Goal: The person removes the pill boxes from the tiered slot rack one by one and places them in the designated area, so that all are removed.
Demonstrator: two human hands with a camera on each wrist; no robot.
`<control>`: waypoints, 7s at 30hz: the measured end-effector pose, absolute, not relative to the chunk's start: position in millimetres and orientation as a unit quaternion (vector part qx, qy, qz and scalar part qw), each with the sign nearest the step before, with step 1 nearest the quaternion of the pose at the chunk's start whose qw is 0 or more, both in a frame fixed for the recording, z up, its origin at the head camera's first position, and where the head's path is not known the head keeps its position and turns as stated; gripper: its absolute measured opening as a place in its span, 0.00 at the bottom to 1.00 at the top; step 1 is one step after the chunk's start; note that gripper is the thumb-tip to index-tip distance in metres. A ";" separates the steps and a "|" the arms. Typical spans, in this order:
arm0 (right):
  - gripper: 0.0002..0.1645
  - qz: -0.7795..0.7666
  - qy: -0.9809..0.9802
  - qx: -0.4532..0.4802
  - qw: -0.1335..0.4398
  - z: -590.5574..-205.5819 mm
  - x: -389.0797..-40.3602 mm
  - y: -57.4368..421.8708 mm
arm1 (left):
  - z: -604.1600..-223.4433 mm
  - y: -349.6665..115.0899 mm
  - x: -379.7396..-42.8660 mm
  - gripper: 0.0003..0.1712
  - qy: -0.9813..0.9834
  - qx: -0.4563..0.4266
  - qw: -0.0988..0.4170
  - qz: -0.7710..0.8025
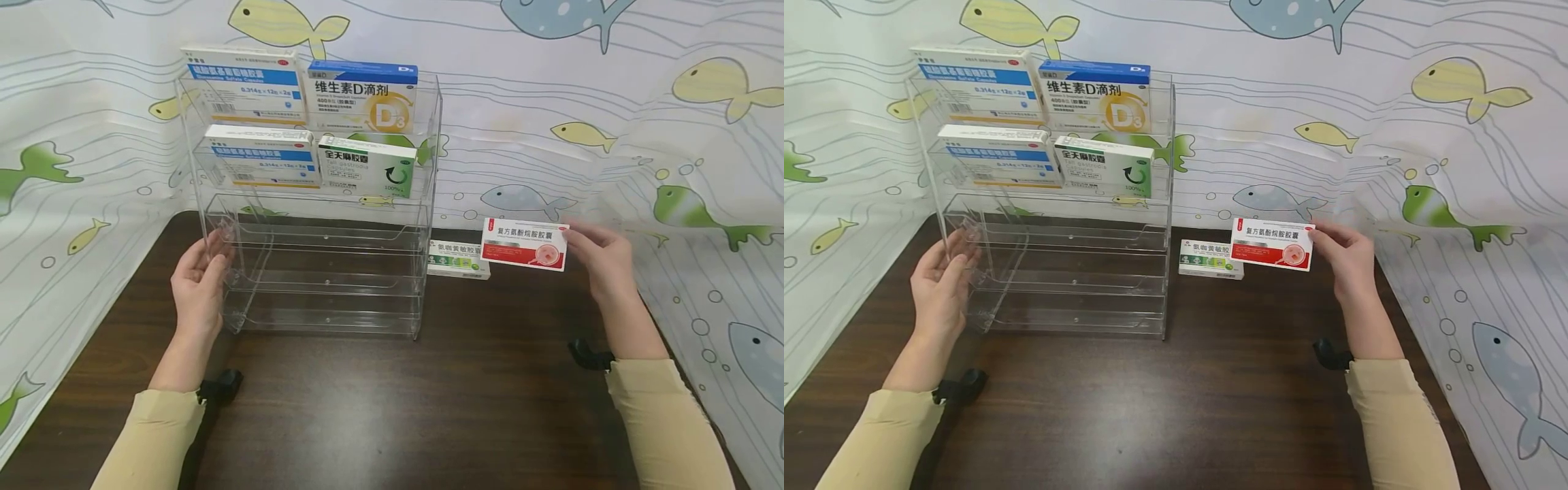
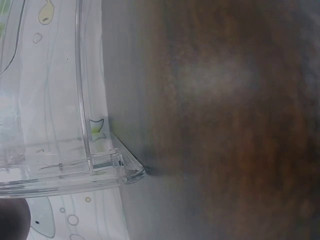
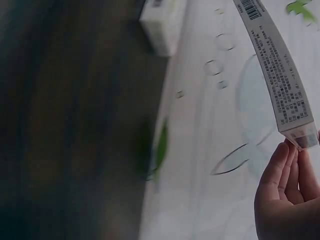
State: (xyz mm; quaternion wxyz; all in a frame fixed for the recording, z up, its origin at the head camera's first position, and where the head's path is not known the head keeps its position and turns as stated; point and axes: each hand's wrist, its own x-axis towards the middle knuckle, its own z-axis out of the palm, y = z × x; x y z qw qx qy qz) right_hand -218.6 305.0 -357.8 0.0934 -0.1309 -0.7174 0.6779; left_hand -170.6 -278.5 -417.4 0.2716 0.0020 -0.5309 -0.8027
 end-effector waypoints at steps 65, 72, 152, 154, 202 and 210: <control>0.46 0.470 -0.868 -0.128 -0.098 -448.5 -273.4 360.3 | -417.8 -277.9 -170.8 0.22 -0.536 0.004 0.273 -0.799; 0.44 0.475 -0.866 -0.122 -0.099 -446.5 -273.2 357.6 | -418.4 -277.6 -171.2 0.22 -0.527 -0.003 0.277 -0.804; 0.14 0.560 -0.801 0.203 0.057 -232.1 -232.9 136.9 | -416.9 -279.0 -170.2 0.22 -0.544 0.013 0.268 -0.795; 0.14 0.561 -0.797 0.215 0.056 -228.4 -235.8 128.8 | -416.7 -278.5 -170.1 0.22 -0.545 0.015 0.267 -0.794; 0.21 0.327 -0.889 0.309 0.083 -223.5 -278.0 39.7 | -418.5 -277.2 -170.8 0.21 -0.531 0.007 0.273 -0.802; 0.18 0.326 -0.891 0.304 0.079 -225.0 -278.1 37.3 | -419.1 -277.1 -169.6 0.22 -0.536 0.005 0.273 -0.799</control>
